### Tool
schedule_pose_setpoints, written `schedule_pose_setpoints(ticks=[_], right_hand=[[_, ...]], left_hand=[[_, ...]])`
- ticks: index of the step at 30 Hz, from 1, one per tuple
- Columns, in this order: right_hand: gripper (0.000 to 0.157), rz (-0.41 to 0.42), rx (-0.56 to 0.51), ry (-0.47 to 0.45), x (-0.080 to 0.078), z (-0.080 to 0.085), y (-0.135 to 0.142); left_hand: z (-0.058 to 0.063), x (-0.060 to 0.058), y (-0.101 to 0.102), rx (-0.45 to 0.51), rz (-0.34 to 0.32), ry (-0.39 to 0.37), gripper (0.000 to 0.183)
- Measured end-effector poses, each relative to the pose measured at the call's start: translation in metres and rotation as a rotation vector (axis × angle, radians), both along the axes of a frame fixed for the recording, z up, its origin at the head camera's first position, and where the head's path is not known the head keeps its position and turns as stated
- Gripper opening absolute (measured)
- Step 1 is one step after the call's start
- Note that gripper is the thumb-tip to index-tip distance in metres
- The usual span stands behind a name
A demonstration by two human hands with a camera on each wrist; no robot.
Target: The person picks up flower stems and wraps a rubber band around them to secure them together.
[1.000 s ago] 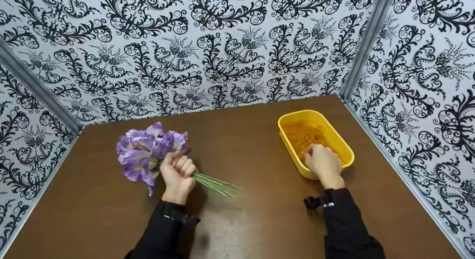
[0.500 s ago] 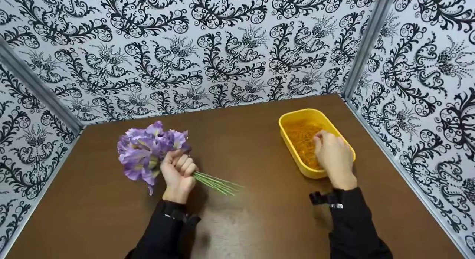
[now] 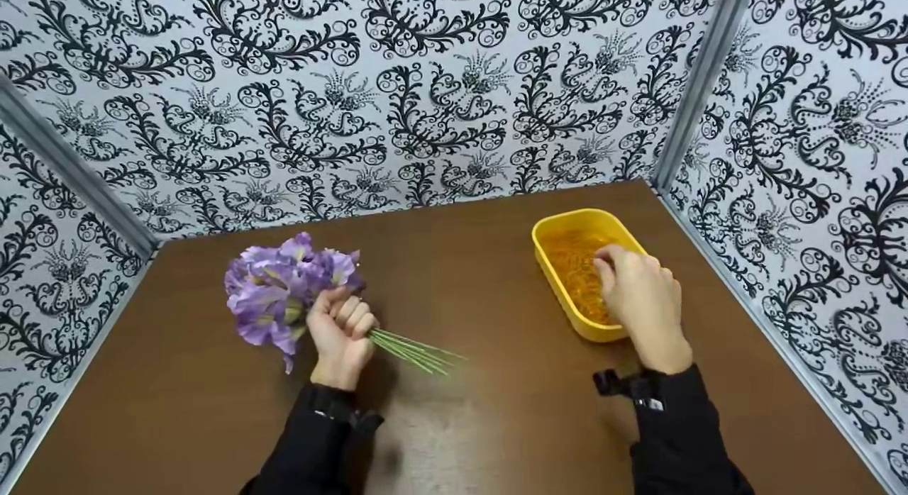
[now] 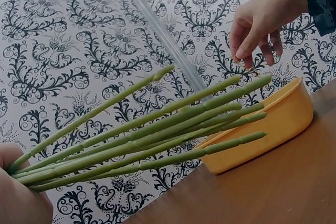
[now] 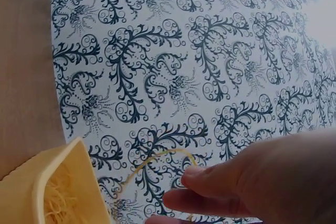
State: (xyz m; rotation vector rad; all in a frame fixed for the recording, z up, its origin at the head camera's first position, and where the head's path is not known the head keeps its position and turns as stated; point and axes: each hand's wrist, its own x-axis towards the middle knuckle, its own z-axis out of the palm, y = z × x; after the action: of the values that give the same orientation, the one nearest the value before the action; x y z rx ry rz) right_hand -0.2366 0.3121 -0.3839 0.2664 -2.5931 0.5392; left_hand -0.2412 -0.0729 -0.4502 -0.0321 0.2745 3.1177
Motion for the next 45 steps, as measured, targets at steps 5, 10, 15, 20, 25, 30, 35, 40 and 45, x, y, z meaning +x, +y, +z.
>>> schedule_pose_setpoints(ticks=[5, 10, 15, 20, 25, 30, 35, 40, 45], right_hand=[[0.018, 0.113, 0.001, 0.002, 0.005, 0.007, -0.010], [0.012, 0.251, -0.006, -0.031, 0.011, 0.013, -0.024], [0.012, 0.395, 0.012, 0.046, 0.016, 0.013, -0.036], [0.019, 0.546, 0.041, 0.061, 0.023, 0.012, -0.051], [0.020, 0.707, 0.006, -0.032, 0.031, 0.010, -0.067], [0.017, 0.825, -0.020, -0.065, 0.037, 0.006, -0.083], [0.017, 0.878, -0.048, -0.048, 0.037, 0.000, -0.094], [0.016, 0.903, -0.049, -0.051, 0.035, -0.007, -0.102], [0.014, 0.913, -0.060, -0.078, 0.034, -0.013, -0.107]], left_hand=[[0.001, 0.001, 0.000, -0.012, 0.010, -0.005, 0.042], [0.003, 0.002, 0.000, -0.020, 0.015, -0.002, 0.043], [0.004, 0.003, 0.000, -0.018, 0.013, -0.009, 0.043], [0.005, 0.003, 0.000, -0.015, 0.008, -0.011, 0.043], [0.005, 0.003, 0.000, -0.007, -0.001, -0.011, 0.043], [0.006, 0.003, 0.000, -0.002, -0.007, -0.004, 0.043], [0.007, 0.005, 0.002, -0.008, -0.014, -0.003, 0.043], [0.008, 0.006, 0.005, -0.022, -0.029, 0.006, 0.042], [0.008, 0.008, 0.007, -0.034, -0.030, 0.006, 0.043]])
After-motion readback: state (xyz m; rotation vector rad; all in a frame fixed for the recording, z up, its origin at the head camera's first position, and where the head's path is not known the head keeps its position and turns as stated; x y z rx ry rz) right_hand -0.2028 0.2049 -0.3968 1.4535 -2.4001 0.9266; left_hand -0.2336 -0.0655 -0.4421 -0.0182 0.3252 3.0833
